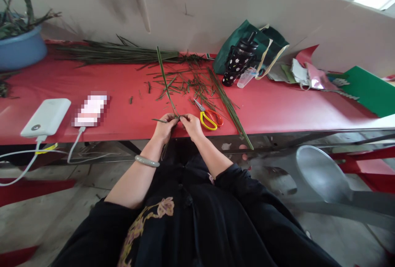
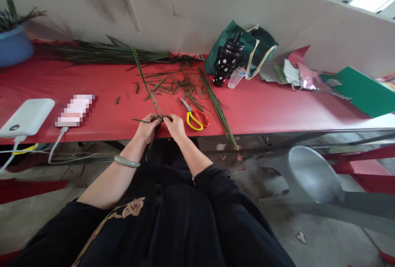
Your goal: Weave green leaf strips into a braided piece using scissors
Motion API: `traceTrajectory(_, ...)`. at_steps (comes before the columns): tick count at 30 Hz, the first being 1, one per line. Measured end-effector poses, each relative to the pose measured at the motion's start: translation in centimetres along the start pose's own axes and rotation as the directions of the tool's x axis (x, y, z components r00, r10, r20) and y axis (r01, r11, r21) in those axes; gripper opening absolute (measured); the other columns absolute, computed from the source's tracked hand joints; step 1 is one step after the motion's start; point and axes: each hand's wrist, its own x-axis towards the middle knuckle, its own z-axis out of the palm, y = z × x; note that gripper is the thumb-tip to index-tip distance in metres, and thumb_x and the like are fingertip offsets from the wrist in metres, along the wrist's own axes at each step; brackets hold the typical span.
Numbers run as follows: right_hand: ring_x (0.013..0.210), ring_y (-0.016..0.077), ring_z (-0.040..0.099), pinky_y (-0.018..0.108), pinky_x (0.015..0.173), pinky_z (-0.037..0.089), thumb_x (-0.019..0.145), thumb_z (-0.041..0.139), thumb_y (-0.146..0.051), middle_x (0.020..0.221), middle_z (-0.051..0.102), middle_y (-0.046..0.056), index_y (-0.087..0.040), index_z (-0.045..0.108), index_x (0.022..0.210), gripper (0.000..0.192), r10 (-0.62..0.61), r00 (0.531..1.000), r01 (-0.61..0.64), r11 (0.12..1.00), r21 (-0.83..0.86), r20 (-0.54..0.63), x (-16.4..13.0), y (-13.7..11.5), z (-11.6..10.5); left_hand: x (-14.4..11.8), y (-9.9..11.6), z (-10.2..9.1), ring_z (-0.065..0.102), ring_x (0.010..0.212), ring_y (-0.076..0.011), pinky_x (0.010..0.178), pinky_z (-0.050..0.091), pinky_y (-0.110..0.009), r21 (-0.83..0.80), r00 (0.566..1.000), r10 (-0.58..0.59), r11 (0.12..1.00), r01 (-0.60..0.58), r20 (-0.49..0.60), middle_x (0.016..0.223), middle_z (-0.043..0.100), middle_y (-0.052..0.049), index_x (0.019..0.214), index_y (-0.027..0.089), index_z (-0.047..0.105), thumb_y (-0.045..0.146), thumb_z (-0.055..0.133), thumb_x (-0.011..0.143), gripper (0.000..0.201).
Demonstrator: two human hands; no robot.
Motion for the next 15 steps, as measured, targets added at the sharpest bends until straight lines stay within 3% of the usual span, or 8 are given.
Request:
traceTrajectory(3, 0.066, 0.0137, 0.059, 0.027, 0.065, 0.048, 0.073, 0.051, -0.032, 0.07, 0.064, 0.001, -0.017, 0.062, 0.082, 0.02, 0.008, 1.0, -0.008, 1.0, -0.009, -0.004, 0.5, 0.2, -0.1, 0.1, -0.3, 0.0, 0.048, 0.053, -0.0062, 0.055, 0.037, -0.02, 0.034, 0.999, 0.023, 0.999, -0.022, -0.029, 0.061, 0.056, 0.003, 0.069, 0.014, 0.056, 0.024, 0.069, 0.054, 0.023)
traceTrajectory(10, 0.067, 0.0144, 0.058, 0.027, 0.067, 0.046, 0.069, 0.053, -0.022, 0.068, 0.063, 0.001, -0.018, 0.059, 0.071, 0.008, -0.042, 0.997, 0.054, 0.972, -0.227, 0.058, -0.2, -1.3, -0.4, 0.4, -1.1, 0.0, 0.049, 0.055, -0.0072, 0.056, 0.038, -0.021, 0.006, 0.988, 0.056, 0.998, -0.056, -0.143, 0.061, 0.055, 0.003, 0.07, 0.014, 0.054, 0.02, 0.066, 0.054, 0.02)
traceTrajectory(15, 0.068, 0.011, 0.055, 0.023, 0.067, 0.044, 0.07, 0.051, -0.022, 0.078, 0.062, 0.001, -0.018, 0.058, 0.076, 0.009, -0.271, 0.962, 0.274, 0.945, -0.176, 0.046, -1.0, -0.7, -0.2, 0.5, -1.1, 0.1, 0.05, 0.056, -0.0075, 0.057, 0.039, -0.021, -0.047, 0.981, 0.051, 0.997, -0.061, -0.188, 0.061, 0.054, 0.003, 0.069, 0.015, 0.052, 0.019, 0.065, 0.054, 0.02)
